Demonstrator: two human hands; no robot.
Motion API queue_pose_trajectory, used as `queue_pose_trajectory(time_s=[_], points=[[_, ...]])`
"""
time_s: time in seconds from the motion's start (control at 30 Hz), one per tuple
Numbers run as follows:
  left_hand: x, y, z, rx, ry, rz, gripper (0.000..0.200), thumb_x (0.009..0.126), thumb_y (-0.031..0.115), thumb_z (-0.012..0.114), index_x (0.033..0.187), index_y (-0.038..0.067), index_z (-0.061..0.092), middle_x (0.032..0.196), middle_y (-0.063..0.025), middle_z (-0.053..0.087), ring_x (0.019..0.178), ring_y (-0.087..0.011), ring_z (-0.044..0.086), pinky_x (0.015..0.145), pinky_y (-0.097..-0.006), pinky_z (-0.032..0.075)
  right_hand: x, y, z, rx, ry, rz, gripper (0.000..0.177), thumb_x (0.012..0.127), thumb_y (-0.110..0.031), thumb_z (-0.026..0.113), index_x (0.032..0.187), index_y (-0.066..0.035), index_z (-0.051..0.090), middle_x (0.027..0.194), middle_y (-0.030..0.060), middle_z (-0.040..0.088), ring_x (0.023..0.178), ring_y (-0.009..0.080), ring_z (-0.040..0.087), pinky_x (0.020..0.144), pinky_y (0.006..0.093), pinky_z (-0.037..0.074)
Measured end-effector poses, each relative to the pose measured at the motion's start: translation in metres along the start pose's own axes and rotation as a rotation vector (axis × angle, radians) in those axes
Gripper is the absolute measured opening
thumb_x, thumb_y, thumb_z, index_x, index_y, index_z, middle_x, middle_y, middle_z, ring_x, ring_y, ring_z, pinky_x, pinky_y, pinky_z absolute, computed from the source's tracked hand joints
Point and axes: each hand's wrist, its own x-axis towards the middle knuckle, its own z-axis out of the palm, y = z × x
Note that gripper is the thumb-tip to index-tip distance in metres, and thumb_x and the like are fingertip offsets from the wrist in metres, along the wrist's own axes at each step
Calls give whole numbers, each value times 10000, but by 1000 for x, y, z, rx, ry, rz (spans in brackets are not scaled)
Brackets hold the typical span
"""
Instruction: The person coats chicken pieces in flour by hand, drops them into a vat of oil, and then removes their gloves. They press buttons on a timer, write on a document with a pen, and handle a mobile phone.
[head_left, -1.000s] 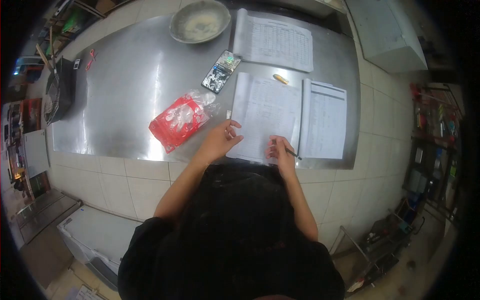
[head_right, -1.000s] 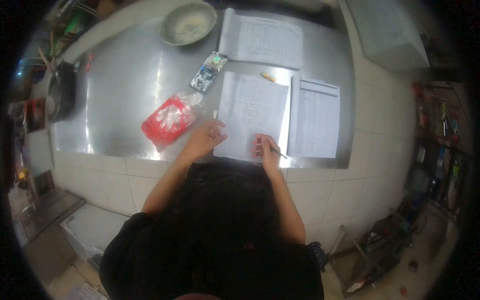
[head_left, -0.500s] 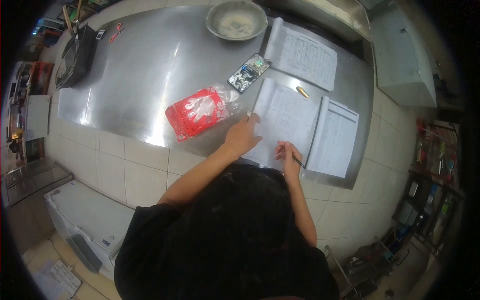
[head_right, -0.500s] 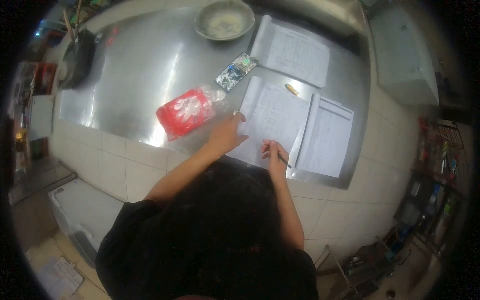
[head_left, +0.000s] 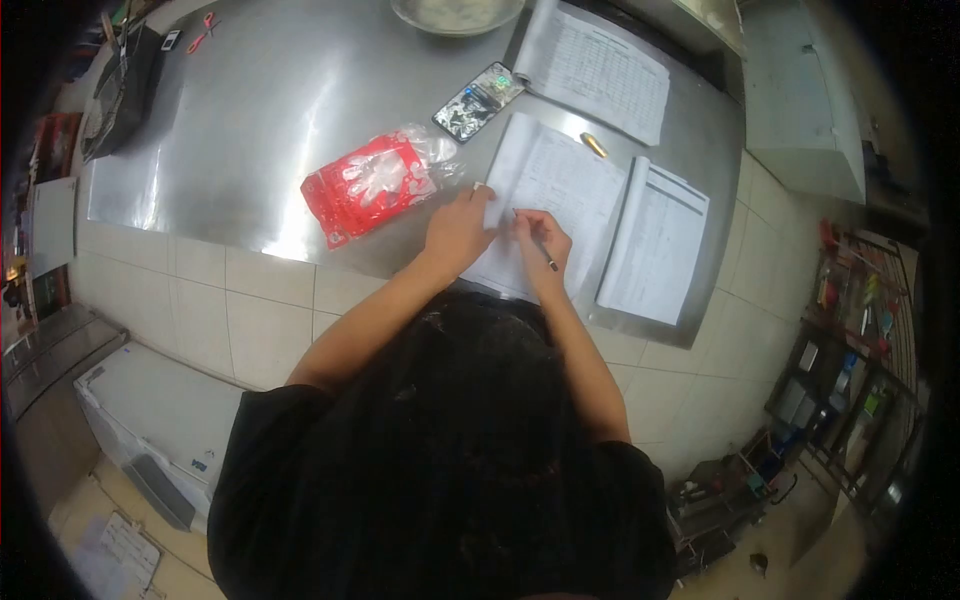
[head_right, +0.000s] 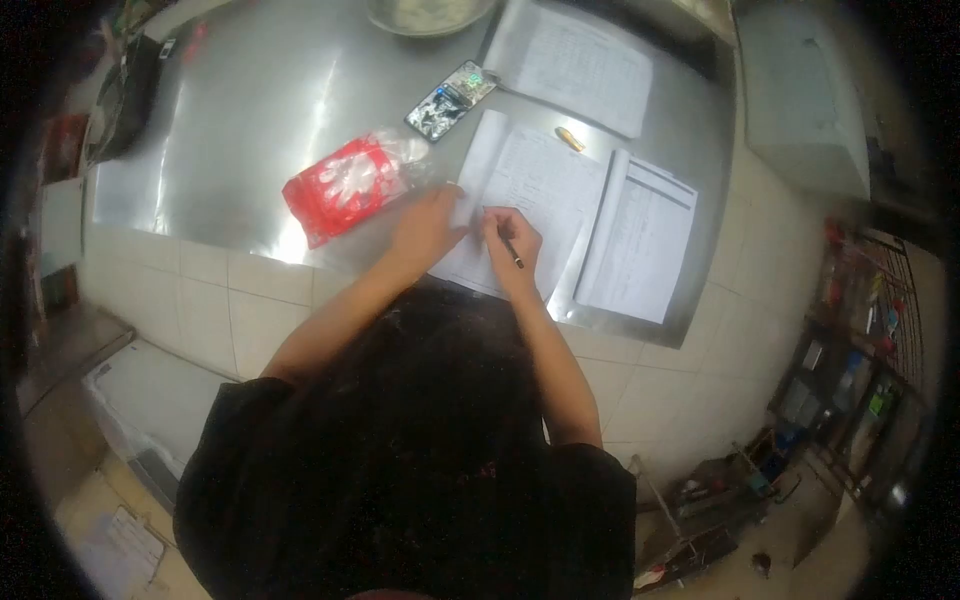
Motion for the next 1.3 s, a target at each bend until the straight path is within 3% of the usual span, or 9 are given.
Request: queue_pose_trajectory(time_s=[0.13, 0.4, 0.83, 1.03, 1.1, 1.3], points=[[0, 0, 0, 6, 2, -14, 517, 786, 151, 816, 1232, 106, 557, 1196, -164, 629, 973, -408, 691, 813, -499, 568, 3, 1, 10, 9, 17, -84, 153, 970, -96, 719, 1044, 36, 698, 847, 36, 715, 700, 63, 605, 610, 231, 482], [3, -1, 1, 20, 22, 4, 486, 786, 151, 813, 1205, 104, 572, 1136, -156, 656, 932, -404, 701, 783, -491, 572, 8, 0, 12, -24, 29, 10, 177, 933, -120, 759, 882, 18, 661, 741, 43, 708, 640, 50, 585, 566, 229, 455], [5, -6, 0, 4, -30, 20, 536, 767, 149, 829, 1222, 103, 549, 1127, -163, 659, 924, -402, 703, 788, -492, 577, 15, 17, 12, -88, 35, 38, 170, 921, -119, 772, 877, 13, 674, 736, 30, 697, 646, 41, 570, 570, 223, 440], [6, -5, 0, 13, -39, 6, 532, 761, 150, 835, 1215, 96, 562, 1123, -165, 667, 920, -406, 704, 785, -490, 579, 12, 17, 12, 23, 40, 29, 169, 925, -125, 773, 893, 18, 688, 763, 39, 714, 670, 45, 580, 593, 220, 458], [6, -6, 2, 26, -25, 11, 523, 762, 151, 836, 1208, 95, 568, 1119, -165, 671, 923, -407, 705, 791, -487, 579, 12, 9, 10, -43, 25, 94, 145, 919, -78, 776, 871, 5, 667, 797, 31, 713, 730, 56, 608, 667, 229, 490], [6, -3, -3, 21, -41, 4, 522, 762, 152, 837, 1206, 97, 568, 1116, -162, 673, 928, -395, 707, 796, -485, 580, 12, 9, 12, -33, 41, 45, 150, 911, -80, 778, 862, 10, 668, 766, 27, 702, 691, 55, 594, 634, 235, 486]])
